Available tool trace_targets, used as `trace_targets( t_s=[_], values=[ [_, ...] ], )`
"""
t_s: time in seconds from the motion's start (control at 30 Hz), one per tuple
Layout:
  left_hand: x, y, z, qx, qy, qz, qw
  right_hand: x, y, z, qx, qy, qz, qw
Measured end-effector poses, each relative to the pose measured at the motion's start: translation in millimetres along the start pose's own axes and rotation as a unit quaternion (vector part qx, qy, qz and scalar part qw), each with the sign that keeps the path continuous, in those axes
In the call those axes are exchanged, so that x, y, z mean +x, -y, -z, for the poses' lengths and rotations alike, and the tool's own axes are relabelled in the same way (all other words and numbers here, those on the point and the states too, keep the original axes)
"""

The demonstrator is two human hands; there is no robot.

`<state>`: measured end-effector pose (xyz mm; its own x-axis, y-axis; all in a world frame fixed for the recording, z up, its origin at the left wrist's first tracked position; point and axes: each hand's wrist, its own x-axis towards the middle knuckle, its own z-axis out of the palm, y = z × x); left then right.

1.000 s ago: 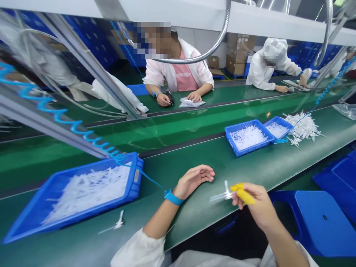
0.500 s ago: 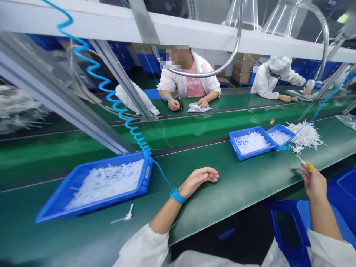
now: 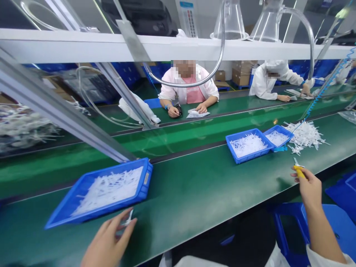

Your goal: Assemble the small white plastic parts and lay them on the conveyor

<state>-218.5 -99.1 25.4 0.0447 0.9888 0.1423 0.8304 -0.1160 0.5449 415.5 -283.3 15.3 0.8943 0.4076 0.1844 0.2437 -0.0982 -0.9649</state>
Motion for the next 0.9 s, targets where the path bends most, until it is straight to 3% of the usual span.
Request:
trace_targets(
  t_s=[0.1,0.17,0.3,0.37,0.43,0.63,0.77,0.9],
  values=[
    [-6,17,1,0.032,-0.016,-0.031,0.999,-4,38,-41,0.011,0.128,0.053,0.990],
    [-7,10,-8,0.025,0.007,-0.054,0.998,2,60,-75,0.000,0.220,0.093,0.971],
    [-3,-36,-43,-0.023,0.091,-0.122,0.988,27,87,-148,-0.203,0.334,0.193,0.900],
    [3,-67,-65,-0.053,0.133,-0.173,0.974,38,93,-180,-0.310,0.377,0.201,0.850],
    [13,-98,-85,-0.079,0.166,-0.222,0.958,46,93,-204,-0.359,0.400,0.190,0.821],
    [59,-159,-130,-0.188,0.219,-0.292,0.912,53,77,-229,-0.411,0.414,0.162,0.796],
    [83,-167,-150,-0.260,0.213,-0.281,0.899,56,70,-231,-0.433,0.410,0.161,0.786],
    [88,-160,-158,-0.312,0.231,-0.246,0.888,57,69,-235,-0.451,0.404,0.161,0.780]
  ],
)
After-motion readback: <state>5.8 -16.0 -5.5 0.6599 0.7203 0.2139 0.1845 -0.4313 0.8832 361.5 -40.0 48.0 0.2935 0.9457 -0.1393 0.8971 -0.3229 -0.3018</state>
